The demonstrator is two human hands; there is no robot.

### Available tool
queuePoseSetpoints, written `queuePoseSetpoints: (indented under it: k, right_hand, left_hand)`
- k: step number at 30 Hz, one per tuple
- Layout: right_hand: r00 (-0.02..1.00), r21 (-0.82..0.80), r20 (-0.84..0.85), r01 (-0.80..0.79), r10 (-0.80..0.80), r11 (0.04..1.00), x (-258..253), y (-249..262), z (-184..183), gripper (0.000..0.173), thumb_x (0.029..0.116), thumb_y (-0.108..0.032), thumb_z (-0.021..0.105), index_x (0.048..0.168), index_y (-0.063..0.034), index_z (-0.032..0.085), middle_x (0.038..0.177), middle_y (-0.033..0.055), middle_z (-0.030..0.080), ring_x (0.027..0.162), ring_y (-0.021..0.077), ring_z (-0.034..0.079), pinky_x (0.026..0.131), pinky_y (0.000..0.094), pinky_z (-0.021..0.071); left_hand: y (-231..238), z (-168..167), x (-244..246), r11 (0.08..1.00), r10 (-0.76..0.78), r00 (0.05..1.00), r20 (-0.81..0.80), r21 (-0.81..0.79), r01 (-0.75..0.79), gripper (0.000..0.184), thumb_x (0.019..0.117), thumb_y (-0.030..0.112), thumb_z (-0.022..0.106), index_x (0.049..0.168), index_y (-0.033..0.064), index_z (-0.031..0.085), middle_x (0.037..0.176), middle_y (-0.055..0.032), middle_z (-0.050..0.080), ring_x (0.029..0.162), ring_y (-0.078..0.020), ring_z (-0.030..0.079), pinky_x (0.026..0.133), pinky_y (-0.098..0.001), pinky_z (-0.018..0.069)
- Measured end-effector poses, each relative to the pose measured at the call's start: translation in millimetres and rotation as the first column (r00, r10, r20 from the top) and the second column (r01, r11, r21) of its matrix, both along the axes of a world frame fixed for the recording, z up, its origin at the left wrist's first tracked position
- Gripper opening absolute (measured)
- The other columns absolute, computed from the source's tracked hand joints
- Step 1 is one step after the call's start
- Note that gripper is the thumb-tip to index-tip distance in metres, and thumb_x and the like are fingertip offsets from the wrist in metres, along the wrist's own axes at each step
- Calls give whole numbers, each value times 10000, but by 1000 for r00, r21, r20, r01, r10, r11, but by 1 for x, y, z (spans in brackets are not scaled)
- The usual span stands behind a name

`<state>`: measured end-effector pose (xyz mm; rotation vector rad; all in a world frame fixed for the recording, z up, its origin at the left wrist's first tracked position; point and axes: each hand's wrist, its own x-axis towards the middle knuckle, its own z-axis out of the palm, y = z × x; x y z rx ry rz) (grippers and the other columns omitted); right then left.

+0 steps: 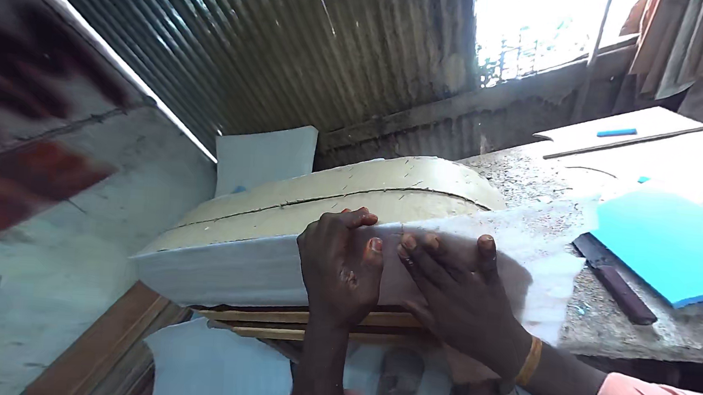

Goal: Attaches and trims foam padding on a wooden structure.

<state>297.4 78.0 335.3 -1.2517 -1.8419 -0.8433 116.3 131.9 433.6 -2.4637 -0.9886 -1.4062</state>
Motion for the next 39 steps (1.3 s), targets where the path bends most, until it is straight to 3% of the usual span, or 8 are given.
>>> queuePoseSetpoints:
  k: [8,14,23,28,30,33,36,39]
  right_hand:
    - [998,5,-66,2,-2,1000,-11,2,2,640,1007,-506,509,1575,-222,434,1655,-84,348,1562,147,198,1249,595,-23]
    - [989,63,-119,95,-88,993,11,-3,-30,596,1008,-530,517,1542,-268,480,1622,-84,400,1537,111,242,1273,435,53]
    - [954,68,-250,188,-166,980,18,-8,-74,683,995,-654,439,1577,-297,413,1667,-102,301,1574,138,107,1249,543,-83]
    - [846,-123,-490,169,-208,978,69,-69,-151,784,1018,-683,338,1597,-155,357,1670,46,318,1578,227,174,1258,629,40]
    - [690,-270,-588,326,-423,906,115,-82,-165,809,1022,-661,351,1616,-114,316,1680,127,273,1577,308,162,1240,666,65]
    - [456,-641,-497,381,-738,667,188,-82,-175,891,992,-667,418,1604,-31,297,1651,285,230,1530,516,152,1148,768,159]
    - [455,-818,-301,328,-838,472,224,-70,-183,748,1018,-567,495,1545,-43,417,1478,282,502,1352,505,476,1035,735,346]
    - [492,-822,-176,402,-852,402,241,-51,-198,637,1016,-447,571,1495,-39,480,1387,302,553,1298,526,495,1006,748,354]
  left_hand:
    - [1,-2,3,1000,24,999,21,7,-24,431,968,498,579,1188,144,688,1179,-12,695,1155,-185,596,1020,-475,420]
    - [5,-4,11,997,40,996,82,57,-45,463,972,524,602,1070,82,698,1040,-63,693,1055,-190,612,980,-466,422]
    - [15,-8,7,993,5,996,85,117,-15,513,994,518,570,1058,24,688,1008,-115,683,1028,-213,606,968,-455,413]
    - [15,-8,1,995,-13,999,36,98,9,569,908,526,695,1102,-8,663,1066,-162,673,1078,-268,601,989,-479,417]
    - [14,-6,4,995,42,999,2,94,-42,673,825,622,744,1105,15,659,1074,-166,653,1069,-309,578,970,-520,395]
    - [7,-3,11,984,159,985,-71,89,-152,818,745,741,728,1144,29,669,1102,-230,627,1056,-427,553,924,-614,379]
    - [9,-2,14,980,190,977,-92,76,-184,798,772,748,702,1171,58,655,1133,-220,614,1066,-440,544,924,-633,372]
    - [7,-4,10,977,211,969,-131,63,-205,743,819,743,681,1221,121,626,1176,-190,598,1083,-414,557,910,-626,408]
